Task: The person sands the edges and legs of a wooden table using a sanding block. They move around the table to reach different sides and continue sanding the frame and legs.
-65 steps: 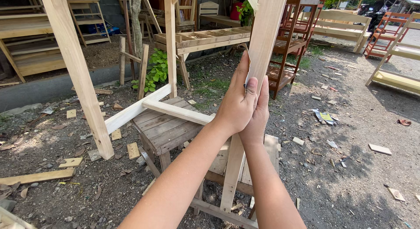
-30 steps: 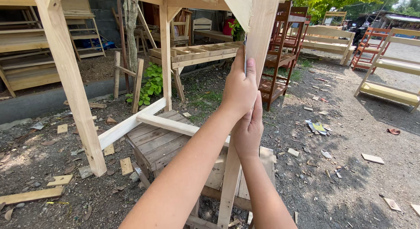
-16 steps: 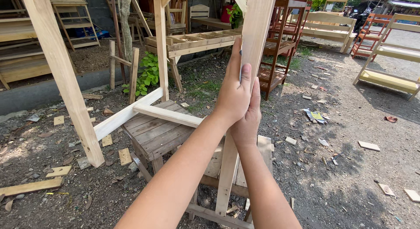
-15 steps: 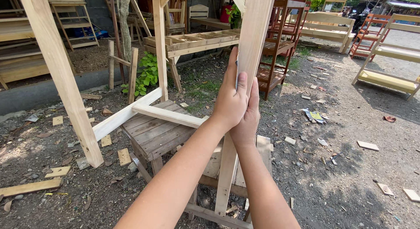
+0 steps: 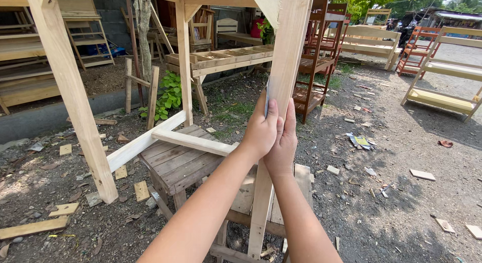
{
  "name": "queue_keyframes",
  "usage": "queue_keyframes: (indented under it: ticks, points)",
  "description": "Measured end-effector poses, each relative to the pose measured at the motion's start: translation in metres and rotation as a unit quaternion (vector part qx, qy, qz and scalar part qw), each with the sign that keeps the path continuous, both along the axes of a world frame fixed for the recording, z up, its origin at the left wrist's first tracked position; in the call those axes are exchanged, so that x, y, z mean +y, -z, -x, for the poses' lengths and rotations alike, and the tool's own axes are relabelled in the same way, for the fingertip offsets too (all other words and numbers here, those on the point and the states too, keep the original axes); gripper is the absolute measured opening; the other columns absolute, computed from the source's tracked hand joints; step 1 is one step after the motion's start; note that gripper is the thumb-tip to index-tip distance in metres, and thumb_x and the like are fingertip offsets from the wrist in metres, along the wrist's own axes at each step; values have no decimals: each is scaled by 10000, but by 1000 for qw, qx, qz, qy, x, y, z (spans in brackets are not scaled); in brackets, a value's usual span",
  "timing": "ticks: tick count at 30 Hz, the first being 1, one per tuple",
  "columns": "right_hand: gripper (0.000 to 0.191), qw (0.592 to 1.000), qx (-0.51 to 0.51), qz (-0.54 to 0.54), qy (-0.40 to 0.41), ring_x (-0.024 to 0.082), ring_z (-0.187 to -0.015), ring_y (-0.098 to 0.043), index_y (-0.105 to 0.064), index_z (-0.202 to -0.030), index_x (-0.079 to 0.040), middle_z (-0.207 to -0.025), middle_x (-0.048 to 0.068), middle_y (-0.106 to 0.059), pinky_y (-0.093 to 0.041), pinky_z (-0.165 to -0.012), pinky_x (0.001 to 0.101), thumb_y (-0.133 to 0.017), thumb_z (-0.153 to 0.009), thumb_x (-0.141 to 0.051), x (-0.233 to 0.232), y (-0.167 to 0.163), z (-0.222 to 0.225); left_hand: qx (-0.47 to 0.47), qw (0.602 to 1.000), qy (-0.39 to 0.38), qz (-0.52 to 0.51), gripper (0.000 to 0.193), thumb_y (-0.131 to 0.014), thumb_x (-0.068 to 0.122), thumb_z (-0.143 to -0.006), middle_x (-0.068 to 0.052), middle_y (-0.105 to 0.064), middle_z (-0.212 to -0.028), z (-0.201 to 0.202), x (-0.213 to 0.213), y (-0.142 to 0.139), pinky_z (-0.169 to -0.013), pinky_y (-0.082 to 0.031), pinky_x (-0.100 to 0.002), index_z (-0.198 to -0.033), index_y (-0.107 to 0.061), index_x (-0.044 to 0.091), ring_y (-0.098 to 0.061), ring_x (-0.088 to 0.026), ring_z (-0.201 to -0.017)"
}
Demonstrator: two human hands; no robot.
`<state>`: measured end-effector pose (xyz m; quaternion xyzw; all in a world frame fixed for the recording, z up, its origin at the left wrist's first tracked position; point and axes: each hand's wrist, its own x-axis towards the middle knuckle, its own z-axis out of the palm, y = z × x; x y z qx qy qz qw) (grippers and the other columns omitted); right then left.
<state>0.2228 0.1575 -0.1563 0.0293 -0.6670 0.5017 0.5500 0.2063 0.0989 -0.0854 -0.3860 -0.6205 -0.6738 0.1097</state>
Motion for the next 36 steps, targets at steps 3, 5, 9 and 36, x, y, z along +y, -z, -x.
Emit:
queue_keyframes:
  ticks: [3, 5, 9, 36]
  points:
    - [522, 998, 43, -21, -28, 253, -1215, -704, -315, -1616, -127, -1432, 176, -648, -578, -948, 355, -449, -1138, -289, 2, 1, 1, 137, 987, -69, -55, 590, -316, 450, -1141, -195, -572, -1473, 12, 12, -12, -1137, -465, -416, -1564, -394, 46, -590, -346, -1344]
    - [562, 995, 80, -48, -35, 285, -1231, -687, -295, -1616, -117, -1436, 205, -639, -560, -964, 381, -508, -1131, -303, 3, 2, 2, 131, 988, -56, -57, 588, -318, 462, -1138, -193, -605, -1434, 10, 12, -5, -1131, -472, -411, -1526, -426, 34, -612, -337, -1321]
    - [570, 999, -26, 22, -13, 234, -1086, -726, -329, -1622, -137, -1329, 145, -702, -573, -853, 333, -465, -1093, -300, 6, 4, 3, 50, 999, -18, -12, 624, -311, 494, -1097, -186, -578, -1432, -8, -6, 35, -1105, -438, -408, -1494, -423, 26, -566, -309, -1335]
    - [589, 994, 41, -55, -83, 270, -1574, -357, -202, -1688, -100, -1729, 156, -320, -321, -1259, 366, -310, -1192, -399, 12, 51, -7, -85, 996, 6, -19, 707, -315, 563, -1066, -157, -663, -1335, -13, -18, 149, -1036, -469, -348, -1389, -542, -24, -612, -241, -1271]
